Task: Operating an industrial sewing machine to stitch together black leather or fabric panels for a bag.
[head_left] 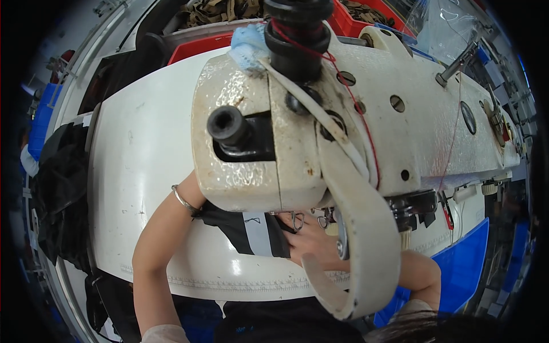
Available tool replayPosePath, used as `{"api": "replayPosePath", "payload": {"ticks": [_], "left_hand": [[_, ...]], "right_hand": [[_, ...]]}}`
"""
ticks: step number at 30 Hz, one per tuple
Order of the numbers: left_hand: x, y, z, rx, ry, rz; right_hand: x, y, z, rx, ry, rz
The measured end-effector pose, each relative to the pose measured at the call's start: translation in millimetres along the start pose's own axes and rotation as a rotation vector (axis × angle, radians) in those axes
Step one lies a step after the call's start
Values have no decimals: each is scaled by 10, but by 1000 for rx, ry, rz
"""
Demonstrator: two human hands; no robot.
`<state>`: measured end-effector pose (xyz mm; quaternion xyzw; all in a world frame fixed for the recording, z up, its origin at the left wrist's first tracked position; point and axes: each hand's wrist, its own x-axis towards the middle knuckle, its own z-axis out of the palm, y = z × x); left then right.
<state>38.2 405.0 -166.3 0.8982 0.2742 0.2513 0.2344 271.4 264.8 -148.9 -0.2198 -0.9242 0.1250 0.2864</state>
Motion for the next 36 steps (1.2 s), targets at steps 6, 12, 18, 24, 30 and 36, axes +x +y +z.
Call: {"api": "replayPosePath", "payload": {"ticks": [6, 12, 18, 24, 30, 36], "left_hand": [[124, -331, -309, 140, -45, 179], [-231, 1105, -1005, -674, 119, -795], [-513, 1794, -664, -269, 542, -410], [-665, 2502, -93, -287, 38, -30], [147, 2479, 805, -138, -6, 20], [1032, 1930, 1566, 190, 213, -219]], "right_hand": [[195, -205, -358, 65, -92, -36], [-264, 331, -1065, -296, 83, 676], [-247, 1441, -1274, -954, 192, 443], [-16, 1283, -1038, -905, 133, 521], [-232, 1300, -1306, -898, -13, 571], [-572, 1155, -1360, -1012, -150, 610]]}}
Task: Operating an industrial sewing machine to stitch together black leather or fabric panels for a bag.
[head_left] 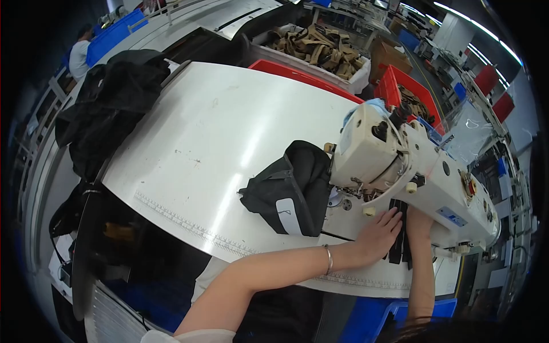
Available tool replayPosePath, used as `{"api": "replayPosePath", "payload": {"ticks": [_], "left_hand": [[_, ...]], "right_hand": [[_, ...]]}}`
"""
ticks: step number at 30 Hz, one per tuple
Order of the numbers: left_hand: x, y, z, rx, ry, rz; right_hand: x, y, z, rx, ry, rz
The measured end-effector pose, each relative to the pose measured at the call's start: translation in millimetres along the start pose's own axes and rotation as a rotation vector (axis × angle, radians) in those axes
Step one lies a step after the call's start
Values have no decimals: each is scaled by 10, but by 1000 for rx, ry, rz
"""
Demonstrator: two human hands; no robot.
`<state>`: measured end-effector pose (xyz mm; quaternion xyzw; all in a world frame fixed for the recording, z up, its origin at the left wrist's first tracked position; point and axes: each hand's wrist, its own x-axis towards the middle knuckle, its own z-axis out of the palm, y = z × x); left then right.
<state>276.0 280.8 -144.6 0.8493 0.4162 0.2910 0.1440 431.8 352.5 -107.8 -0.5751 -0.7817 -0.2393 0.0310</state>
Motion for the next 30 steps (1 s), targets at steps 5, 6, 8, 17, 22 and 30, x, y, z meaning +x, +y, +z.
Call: {"api": "replayPosePath", "payload": {"ticks": [5, 6, 8, 17, 22, 30], "left_hand": [[32, -225, 290, -33, 47, 57], [37, -218, 341, -19, 85, 69], [43, -226, 363, -72, 147, 59], [-1092, 109, -1271, -1237, -392, 47], [-1767, -59, -1706, -1647, -127, -485], [-2038, -279, -1817, -1047, 247, -315]], "right_hand": [[-763, -127, -752, 441, 293, 18], [-841, -165, -1030, 505, 371, 56], [-976, -256, -1536, 684, 452, 217], [-1436, -569, -1888, 1638, -183, 296], [-1385, -1623, -1793, 1667, -361, 396], [-1077, -2051, -1602, 1602, -236, -33]]}}
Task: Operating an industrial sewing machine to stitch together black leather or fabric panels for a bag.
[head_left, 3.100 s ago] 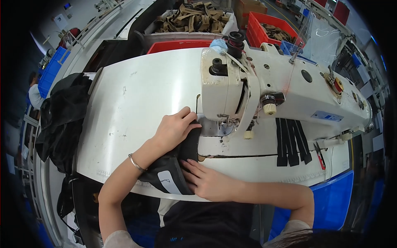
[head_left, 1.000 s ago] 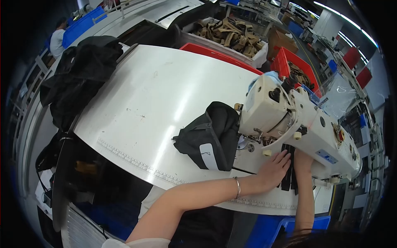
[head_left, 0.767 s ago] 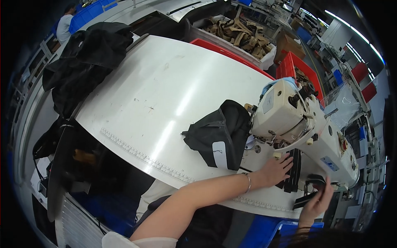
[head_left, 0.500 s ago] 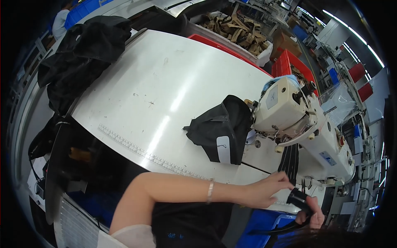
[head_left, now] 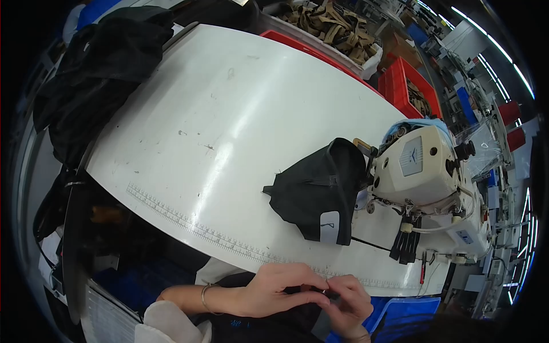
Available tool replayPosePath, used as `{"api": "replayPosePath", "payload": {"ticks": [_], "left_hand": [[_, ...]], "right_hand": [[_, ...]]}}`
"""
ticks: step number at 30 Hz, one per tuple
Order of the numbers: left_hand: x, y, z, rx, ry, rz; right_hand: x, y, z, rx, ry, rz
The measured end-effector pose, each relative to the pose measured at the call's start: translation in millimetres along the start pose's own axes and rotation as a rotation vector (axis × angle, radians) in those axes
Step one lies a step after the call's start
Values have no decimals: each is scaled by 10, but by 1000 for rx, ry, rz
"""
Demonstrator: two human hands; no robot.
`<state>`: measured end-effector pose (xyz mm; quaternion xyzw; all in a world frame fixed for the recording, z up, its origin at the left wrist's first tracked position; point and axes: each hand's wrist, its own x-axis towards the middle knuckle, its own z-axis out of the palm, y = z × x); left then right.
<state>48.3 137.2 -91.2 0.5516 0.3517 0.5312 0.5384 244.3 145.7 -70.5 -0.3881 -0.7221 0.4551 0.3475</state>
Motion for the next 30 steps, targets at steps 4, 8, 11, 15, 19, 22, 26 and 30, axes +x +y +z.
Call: {"api": "replayPosePath", "payload": {"ticks": [4, 8, 11, 15, 19, 22, 26, 30], "left_hand": [[55, 16, -54, -91, 20, 154], [10, 3, -14, 97, 93, 235], [24, -3, 34, 297, 101, 357], [-9, -48, 108, 277, 74, 323], [-223, 1, 69, -458, 196, 3], [-390, 0, -243, -783, 402, -85], [-673, 207, -882, -611, 896, 180], [-809, 407, -857, -512, 752, 286]], "right_hand": [[-39, 169, -5, -177, 15, -189], [-196, 493, -102, -291, -142, -328], [-186, 435, -1, -184, -11, -296], [-87, 188, 236, 14, 256, -228], [-66, -35, 263, 416, 528, -75], [-264, 14, 3, 801, 750, 72], [-810, 284, -798, 1281, 1156, -148], [-1001, 317, -810, 737, 975, 182]]}}
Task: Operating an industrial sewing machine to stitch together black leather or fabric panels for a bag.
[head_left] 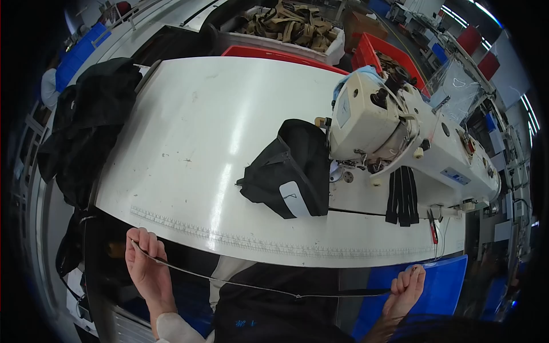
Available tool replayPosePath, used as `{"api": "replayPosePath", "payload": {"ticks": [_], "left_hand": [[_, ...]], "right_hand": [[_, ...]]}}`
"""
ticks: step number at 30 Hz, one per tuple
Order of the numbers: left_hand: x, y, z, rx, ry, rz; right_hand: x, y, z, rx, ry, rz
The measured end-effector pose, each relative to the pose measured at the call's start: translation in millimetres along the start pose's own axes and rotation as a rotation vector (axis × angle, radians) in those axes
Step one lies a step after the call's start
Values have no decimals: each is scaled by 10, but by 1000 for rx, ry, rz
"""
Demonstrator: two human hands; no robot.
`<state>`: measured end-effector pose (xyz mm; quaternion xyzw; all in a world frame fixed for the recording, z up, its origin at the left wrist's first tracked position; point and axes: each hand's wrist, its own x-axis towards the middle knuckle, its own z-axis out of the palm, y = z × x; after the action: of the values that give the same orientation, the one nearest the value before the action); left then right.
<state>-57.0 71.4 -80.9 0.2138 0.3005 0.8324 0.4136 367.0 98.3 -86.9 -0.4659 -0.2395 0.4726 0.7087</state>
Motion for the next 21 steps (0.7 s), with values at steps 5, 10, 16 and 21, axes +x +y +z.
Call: {"api": "replayPosePath", "payload": {"ticks": [5, 10, 16, 21], "left_hand": [[-71, -251, 780, 440, -1033, -224], [-152, -649, 1250, 704, -1186, -138], [129, -1057, 1232, 173, -1061, -694], [138, -1544, 1496, 1473, -1388, 791]], "right_hand": [[-180, -132, 583, -1226, -1079, -238], [-289, 352, 896, -576, -1164, -120], [-212, 186, 899, -345, -813, 296], [209, 344, 892, -486, -924, -156]]}}
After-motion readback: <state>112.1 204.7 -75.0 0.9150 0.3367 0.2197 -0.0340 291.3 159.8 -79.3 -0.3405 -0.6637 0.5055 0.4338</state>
